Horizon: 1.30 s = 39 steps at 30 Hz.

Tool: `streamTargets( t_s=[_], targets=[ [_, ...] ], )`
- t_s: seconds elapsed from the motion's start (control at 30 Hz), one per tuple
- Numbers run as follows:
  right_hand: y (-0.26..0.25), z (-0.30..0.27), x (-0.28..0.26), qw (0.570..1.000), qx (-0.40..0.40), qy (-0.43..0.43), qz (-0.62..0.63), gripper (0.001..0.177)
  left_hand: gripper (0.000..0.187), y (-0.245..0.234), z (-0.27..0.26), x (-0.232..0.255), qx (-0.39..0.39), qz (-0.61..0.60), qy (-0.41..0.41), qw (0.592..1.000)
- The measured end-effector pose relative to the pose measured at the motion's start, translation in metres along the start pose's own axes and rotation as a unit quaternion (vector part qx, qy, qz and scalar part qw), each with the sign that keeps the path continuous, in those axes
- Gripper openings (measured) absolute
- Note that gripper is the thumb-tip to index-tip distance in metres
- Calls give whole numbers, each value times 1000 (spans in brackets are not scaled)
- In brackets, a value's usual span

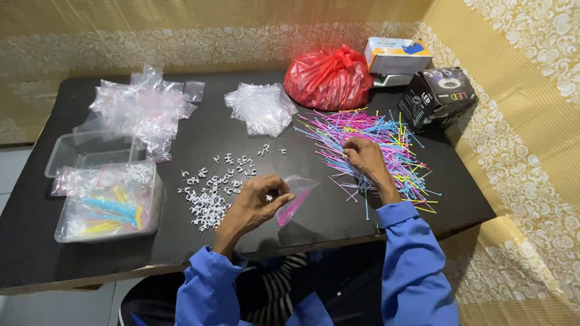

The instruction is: The person sorts small white plastic clips and colorful pipe cleaners on a low table. They place the clips into a clear plastic bag and then pick up pipe cleaners to organize them.

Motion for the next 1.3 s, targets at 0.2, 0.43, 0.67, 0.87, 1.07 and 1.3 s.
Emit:
streamTargets(
  t_s=[0.2,0.43,0.67,0.87,1.07,1.3],
  targets=[
    [-23,-24,-34,990,3,2,140,27,14,1,-2,4,2,-8,-10,1000],
    [-4,-1,-8,997,29,-40,67,20,12,0,-3,8,-9,-8,-17,1000],
    [7,6,-34,995,31,-25,93,17,13,-5,-7,5,0,-5,-24,1000],
    [27,19,-15,986,42,-5,159,17,13,-6,-8,1,-1,-2,-15,1000],
    [41,22,14,998,-10,-29,-48,13,14,-7,-12,-5,5,-12,-18,1000],
    [42,32,34,964,-5,-48,-262,18,15,-4,-6,-6,0,1,-21,1000]
  ],
)
Point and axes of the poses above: each hand's wrist, its own z-axis towards the middle knuckle, its own y-axis out of the palm, x = y × z, the point moved 4 cm from there along z, towards the middle knuckle, and after that the axes turned 12 degrees about -x, right-handed, at the moved point
